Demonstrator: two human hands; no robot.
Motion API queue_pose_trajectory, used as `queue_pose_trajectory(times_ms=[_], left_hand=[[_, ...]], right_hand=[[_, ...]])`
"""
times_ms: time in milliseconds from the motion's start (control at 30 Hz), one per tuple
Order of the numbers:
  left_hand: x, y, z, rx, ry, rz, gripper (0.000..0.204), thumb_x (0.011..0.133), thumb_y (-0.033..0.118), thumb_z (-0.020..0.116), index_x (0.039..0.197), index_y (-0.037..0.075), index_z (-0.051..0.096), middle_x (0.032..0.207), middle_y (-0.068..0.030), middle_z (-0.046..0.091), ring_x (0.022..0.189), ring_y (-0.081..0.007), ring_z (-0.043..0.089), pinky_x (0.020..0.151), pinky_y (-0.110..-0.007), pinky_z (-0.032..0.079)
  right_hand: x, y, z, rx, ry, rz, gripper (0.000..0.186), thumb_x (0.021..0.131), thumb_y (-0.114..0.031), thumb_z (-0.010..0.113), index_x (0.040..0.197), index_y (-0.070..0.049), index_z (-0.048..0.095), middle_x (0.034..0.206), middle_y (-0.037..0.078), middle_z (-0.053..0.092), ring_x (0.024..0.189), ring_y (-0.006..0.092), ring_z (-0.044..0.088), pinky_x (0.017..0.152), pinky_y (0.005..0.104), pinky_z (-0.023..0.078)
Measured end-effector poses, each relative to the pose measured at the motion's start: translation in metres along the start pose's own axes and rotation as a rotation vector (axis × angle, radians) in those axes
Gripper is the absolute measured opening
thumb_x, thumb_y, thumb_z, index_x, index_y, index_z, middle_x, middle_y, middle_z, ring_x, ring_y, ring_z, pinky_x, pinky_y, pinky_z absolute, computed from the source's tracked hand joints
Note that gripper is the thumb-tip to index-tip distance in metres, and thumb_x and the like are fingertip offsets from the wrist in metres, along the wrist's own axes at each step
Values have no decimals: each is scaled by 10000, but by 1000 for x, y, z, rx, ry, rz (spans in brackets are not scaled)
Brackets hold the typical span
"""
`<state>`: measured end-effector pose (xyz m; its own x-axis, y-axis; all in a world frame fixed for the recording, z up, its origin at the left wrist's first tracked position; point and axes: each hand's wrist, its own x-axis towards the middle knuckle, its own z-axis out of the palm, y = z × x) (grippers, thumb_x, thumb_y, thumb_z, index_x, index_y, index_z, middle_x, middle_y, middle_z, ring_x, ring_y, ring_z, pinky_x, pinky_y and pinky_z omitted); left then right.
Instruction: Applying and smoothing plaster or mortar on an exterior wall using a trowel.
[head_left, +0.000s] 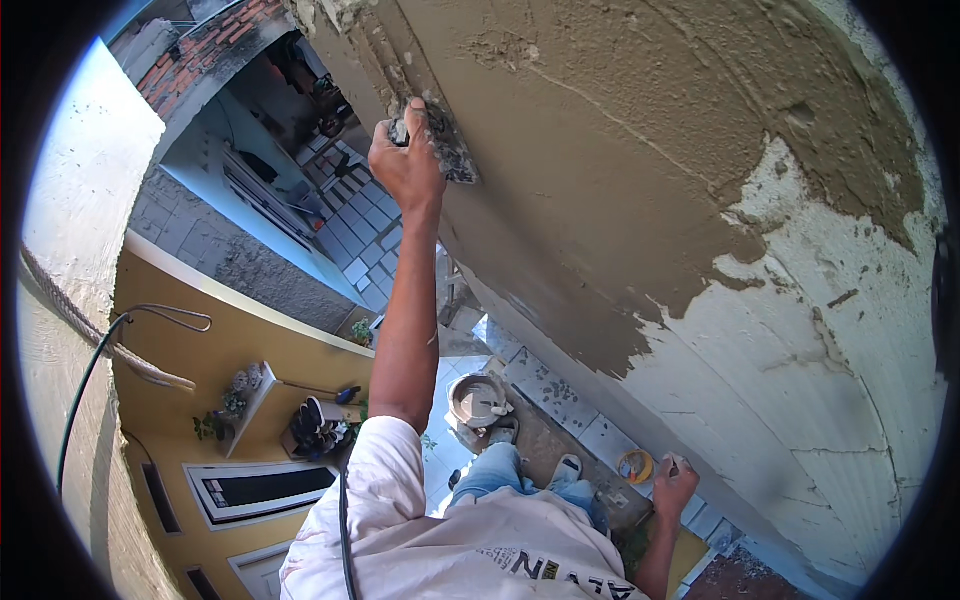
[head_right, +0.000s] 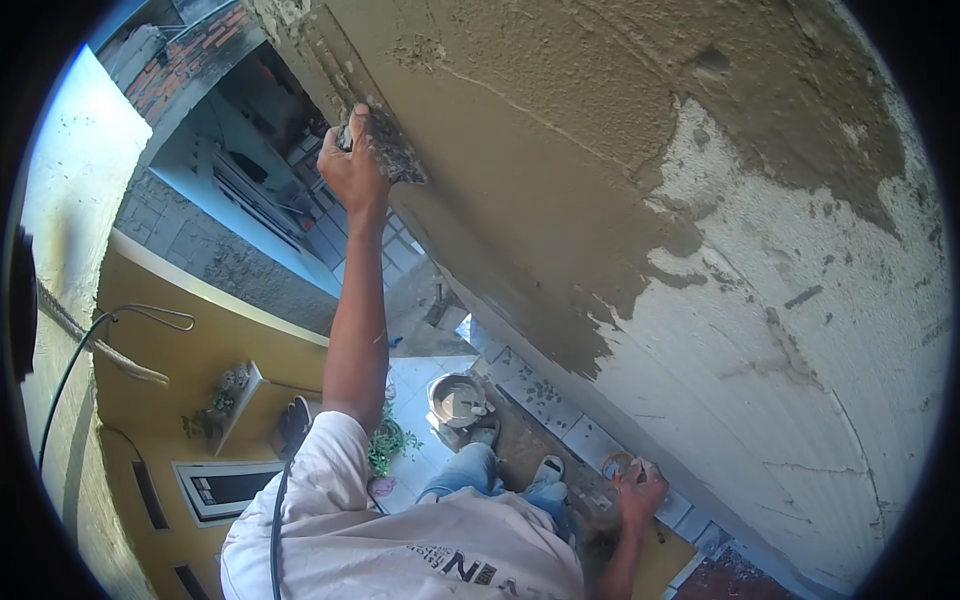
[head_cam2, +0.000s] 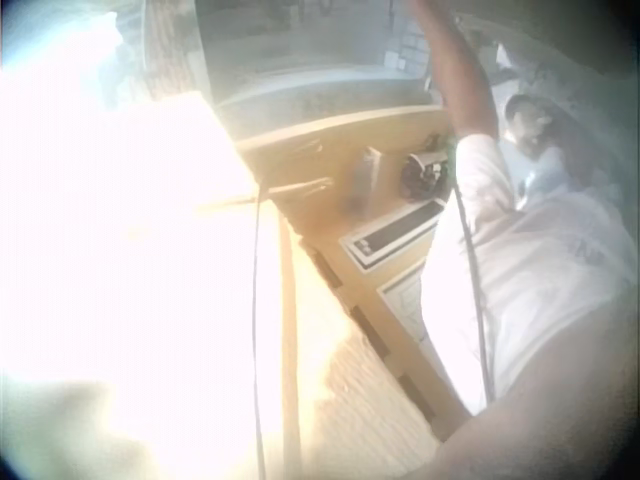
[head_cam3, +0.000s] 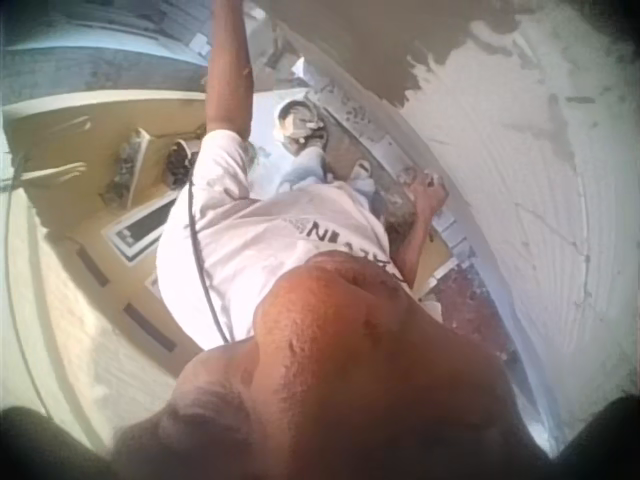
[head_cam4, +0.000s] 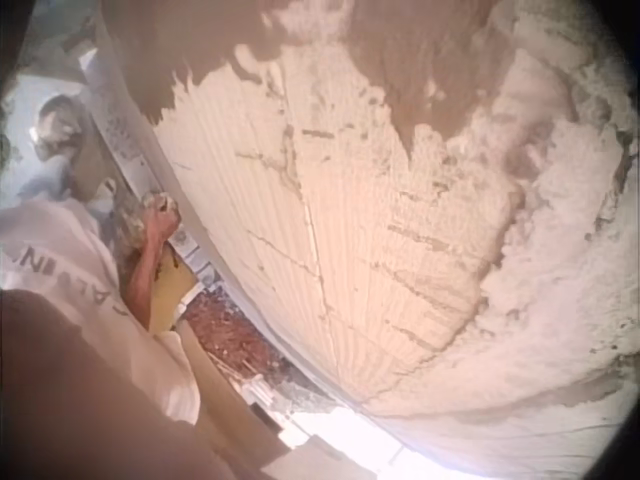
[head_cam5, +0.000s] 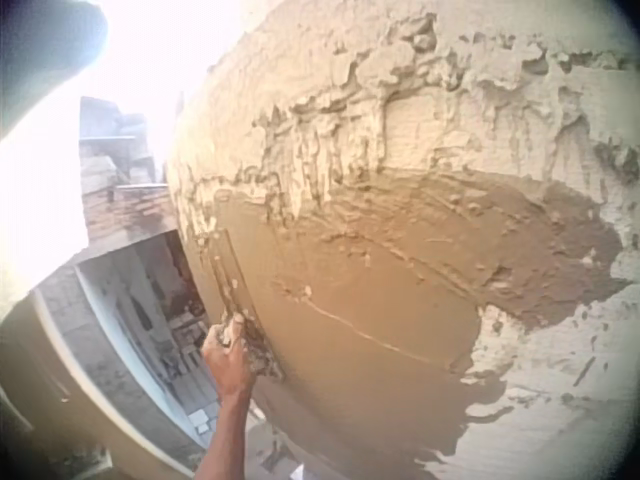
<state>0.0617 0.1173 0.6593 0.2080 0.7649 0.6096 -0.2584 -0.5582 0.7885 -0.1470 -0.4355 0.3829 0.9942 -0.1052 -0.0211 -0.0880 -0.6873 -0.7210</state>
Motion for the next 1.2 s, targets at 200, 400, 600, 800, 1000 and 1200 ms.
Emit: queue_pose_trajectory(times_ms=[200,400,600,800,1000,1200], left_hand=[[77,-148,-49,-56,44,-233,480,972,395,732,709,18,592,641,14,568,585,-89,448,530,-328,389],[-50,-22,-27,-170,-238,-177,323,1000,281,715,808,53,588,671,55,538,591,-34,462,519,-229,351],[2,-53,-7,-211,-82,-179,414,978,321,747,730,53,551,610,57,509,558,-48,438,497,-265,336],[71,-227,-36,-56,101,-308,457,992,343,709,675,78,513,600,57,504,520,-53,404,469,-270,300],[-40,-102,-48,-318,-195,-359,387,993,348,723,764,108,522,603,92,440,524,-13,393,469,-229,276],[-140,1,-18,-161,-417,87,408,889,202,831,739,33,491,552,-13,489,484,-89,433,446,-293,372]], right_hand=[[-3,-33,19,39,-6,18,240,914,-116,641,1007,84,736,921,246,744,885,374,734,849,418,544],[-19,-60,26,19,-26,127,240,929,-157,645,977,60,735,896,235,740,853,394,724,805,432,541],[-45,-10,42,-218,189,124,234,926,-148,639,939,71,719,801,201,699,739,319,661,718,419,503],[-45,-23,47,-160,204,88,206,925,-110,639,896,80,713,689,153,658,605,210,588,610,405,453],[-38,-50,49,-108,169,182,217,922,-119,648,951,78,733,770,193,694,713,289,651,692,422,492],[-30,-84,65,-185,182,170,232,903,-128,650,965,76,742,833,245,716,786,393,695,741,477,514]])
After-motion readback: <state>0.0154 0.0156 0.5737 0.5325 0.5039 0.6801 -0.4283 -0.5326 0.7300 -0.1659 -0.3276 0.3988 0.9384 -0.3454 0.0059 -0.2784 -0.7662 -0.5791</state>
